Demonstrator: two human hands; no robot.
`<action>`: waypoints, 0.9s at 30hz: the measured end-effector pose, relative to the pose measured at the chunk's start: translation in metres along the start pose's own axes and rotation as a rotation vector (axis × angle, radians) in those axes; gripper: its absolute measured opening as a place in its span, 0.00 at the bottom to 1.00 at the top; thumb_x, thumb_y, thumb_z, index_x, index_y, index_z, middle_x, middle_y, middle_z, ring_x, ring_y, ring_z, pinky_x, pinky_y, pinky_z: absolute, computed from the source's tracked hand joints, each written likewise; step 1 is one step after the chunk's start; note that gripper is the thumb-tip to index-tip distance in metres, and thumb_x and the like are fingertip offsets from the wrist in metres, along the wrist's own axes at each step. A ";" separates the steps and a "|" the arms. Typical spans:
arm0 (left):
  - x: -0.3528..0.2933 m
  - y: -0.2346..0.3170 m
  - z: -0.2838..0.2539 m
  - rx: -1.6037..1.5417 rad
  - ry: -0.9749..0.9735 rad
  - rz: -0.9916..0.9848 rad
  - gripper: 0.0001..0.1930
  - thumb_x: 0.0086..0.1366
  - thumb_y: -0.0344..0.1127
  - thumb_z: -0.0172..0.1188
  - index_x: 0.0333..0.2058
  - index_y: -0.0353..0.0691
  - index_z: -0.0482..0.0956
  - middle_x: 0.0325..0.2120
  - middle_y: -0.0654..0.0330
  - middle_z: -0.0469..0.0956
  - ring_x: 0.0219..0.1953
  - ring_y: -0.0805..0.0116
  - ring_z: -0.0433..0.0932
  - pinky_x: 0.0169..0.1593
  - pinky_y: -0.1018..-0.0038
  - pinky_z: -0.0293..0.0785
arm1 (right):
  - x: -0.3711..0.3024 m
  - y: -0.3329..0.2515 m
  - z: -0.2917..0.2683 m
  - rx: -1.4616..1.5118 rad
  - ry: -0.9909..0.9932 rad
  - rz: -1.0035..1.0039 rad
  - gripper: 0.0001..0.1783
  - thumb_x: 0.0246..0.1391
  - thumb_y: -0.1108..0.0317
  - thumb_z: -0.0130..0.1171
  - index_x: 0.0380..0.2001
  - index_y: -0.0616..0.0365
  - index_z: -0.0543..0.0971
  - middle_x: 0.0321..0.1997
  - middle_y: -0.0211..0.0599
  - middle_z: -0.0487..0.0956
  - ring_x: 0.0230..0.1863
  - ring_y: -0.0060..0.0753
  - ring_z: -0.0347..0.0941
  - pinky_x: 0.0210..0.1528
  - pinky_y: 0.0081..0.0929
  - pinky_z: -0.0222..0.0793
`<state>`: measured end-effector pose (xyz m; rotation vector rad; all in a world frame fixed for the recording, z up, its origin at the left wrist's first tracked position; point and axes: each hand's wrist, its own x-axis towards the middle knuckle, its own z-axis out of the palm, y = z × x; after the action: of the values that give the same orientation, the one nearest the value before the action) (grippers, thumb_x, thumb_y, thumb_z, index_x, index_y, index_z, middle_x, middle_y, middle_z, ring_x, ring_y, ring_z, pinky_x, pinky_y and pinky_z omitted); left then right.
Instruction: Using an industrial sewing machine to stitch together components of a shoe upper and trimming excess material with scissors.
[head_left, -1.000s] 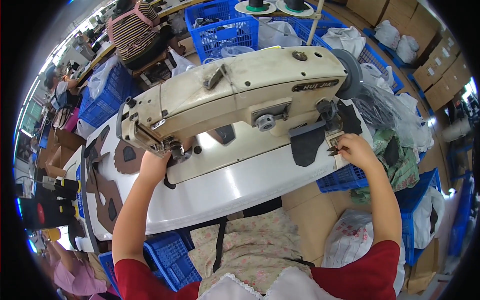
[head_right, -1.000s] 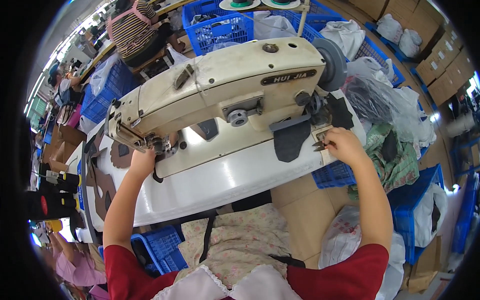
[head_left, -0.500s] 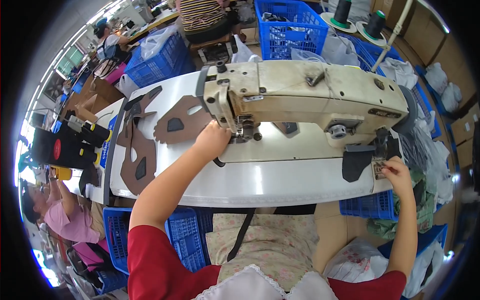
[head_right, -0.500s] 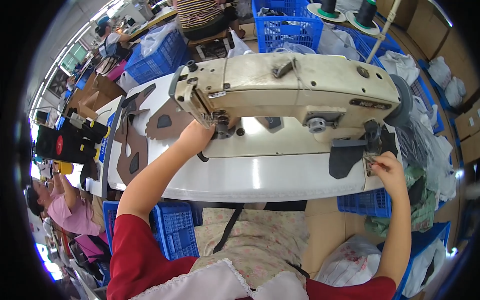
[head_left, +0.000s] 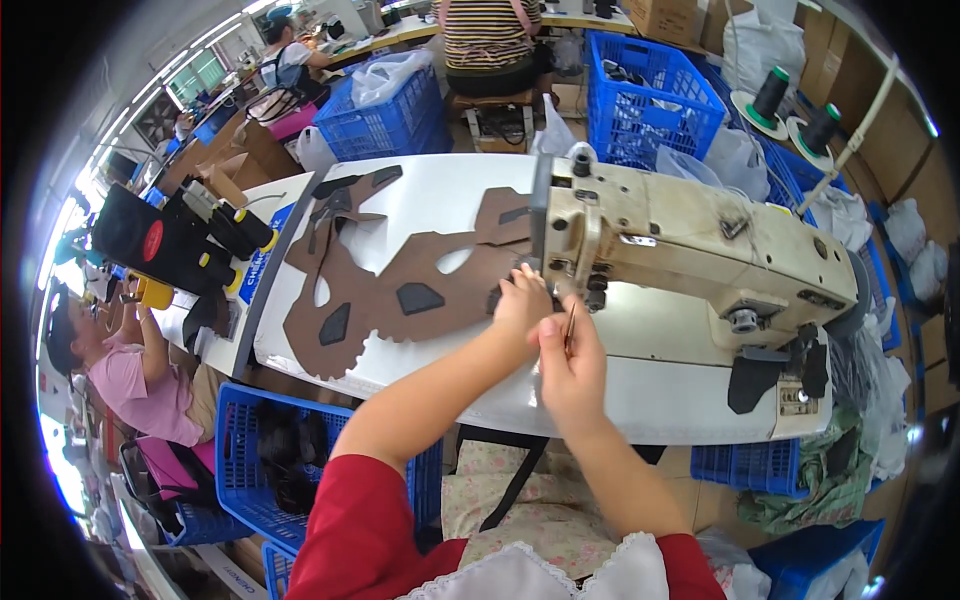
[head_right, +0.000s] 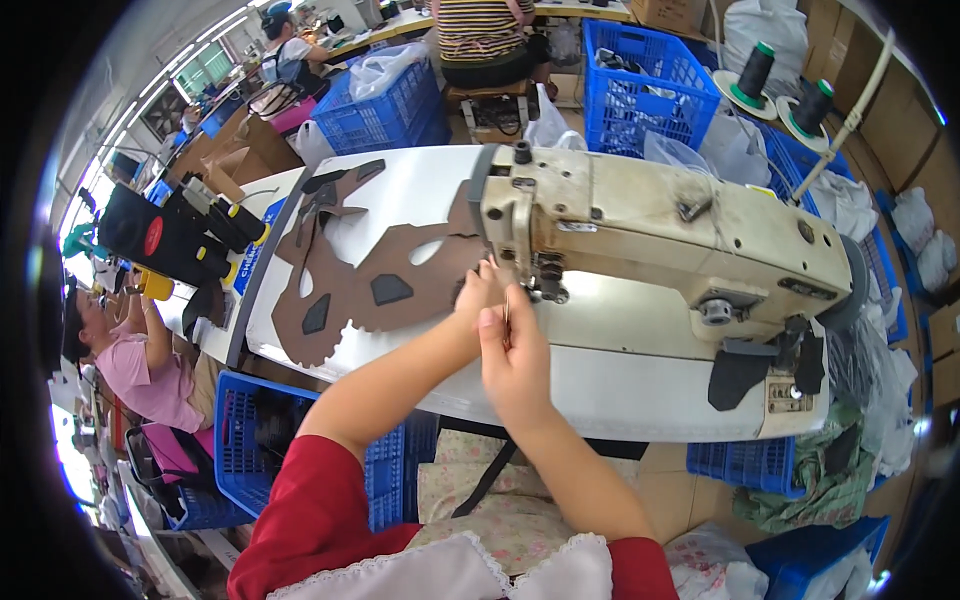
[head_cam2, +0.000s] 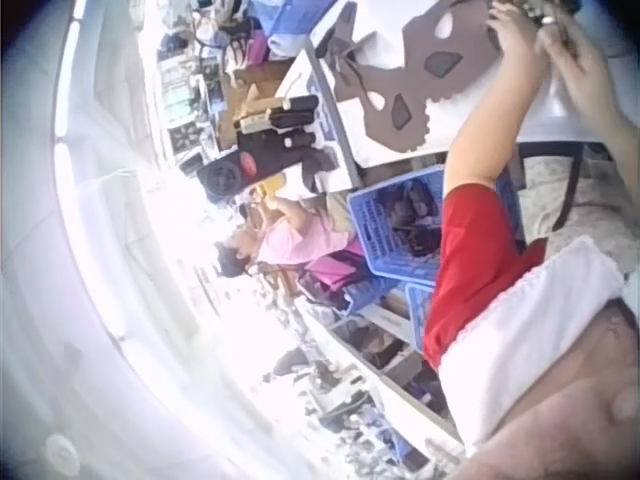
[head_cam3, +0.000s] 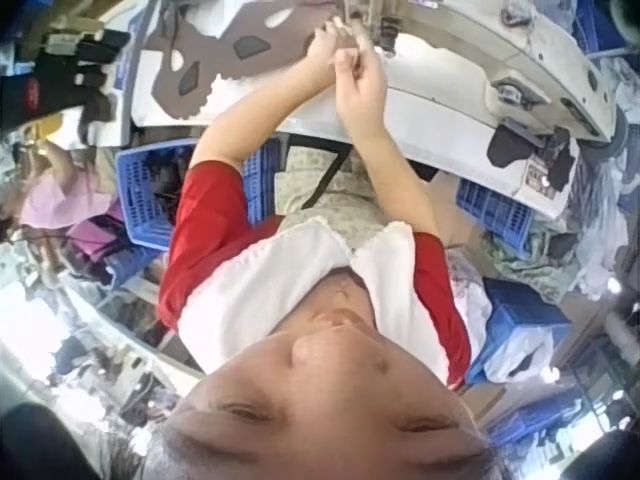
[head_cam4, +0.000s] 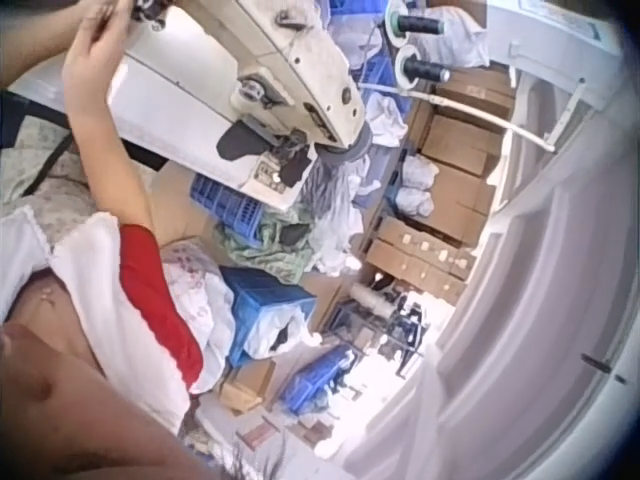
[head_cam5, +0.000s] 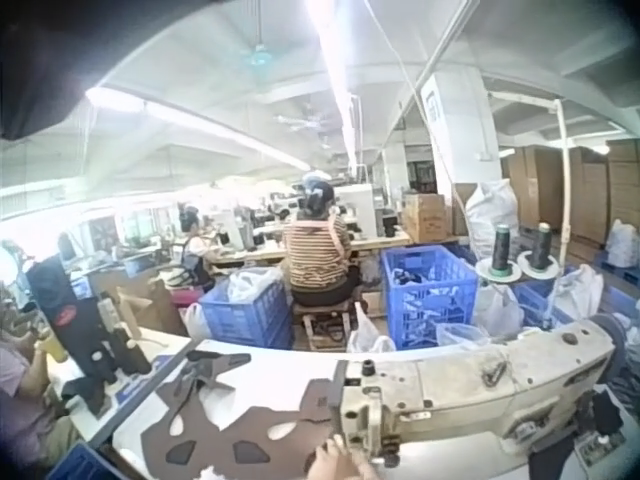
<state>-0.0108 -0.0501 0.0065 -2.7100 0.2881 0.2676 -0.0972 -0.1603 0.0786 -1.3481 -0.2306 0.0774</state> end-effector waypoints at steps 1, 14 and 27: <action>0.003 0.005 0.002 -0.032 0.014 -0.037 0.32 0.69 0.45 0.48 0.64 0.26 0.61 0.65 0.36 0.60 0.65 0.42 0.64 0.59 0.54 0.70 | 0.007 0.012 0.010 -0.177 0.108 -0.261 0.22 0.63 0.69 0.56 0.57 0.64 0.67 0.35 0.38 0.77 0.30 0.32 0.75 0.29 0.25 0.72; 0.000 0.000 0.008 -0.205 0.083 -0.058 0.33 0.68 0.46 0.49 0.64 0.27 0.62 0.64 0.35 0.61 0.65 0.39 0.63 0.57 0.53 0.72 | 0.051 0.035 0.050 -0.035 0.201 -0.616 0.36 0.66 0.67 0.53 0.68 0.65 0.48 0.51 0.38 0.71 0.29 0.17 0.67 0.30 0.15 0.66; -0.001 -0.004 0.009 -0.248 0.120 -0.019 0.33 0.68 0.47 0.50 0.64 0.27 0.61 0.64 0.35 0.62 0.65 0.38 0.63 0.55 0.53 0.73 | 0.032 0.029 0.040 0.400 0.288 -0.453 0.16 0.58 0.69 0.56 0.48 0.64 0.71 0.40 0.41 0.79 0.21 0.15 0.63 0.23 0.12 0.58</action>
<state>-0.0119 -0.0429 -0.0006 -2.9784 0.2801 0.1435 -0.0720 -0.1092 0.0624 -0.8709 -0.2554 -0.4287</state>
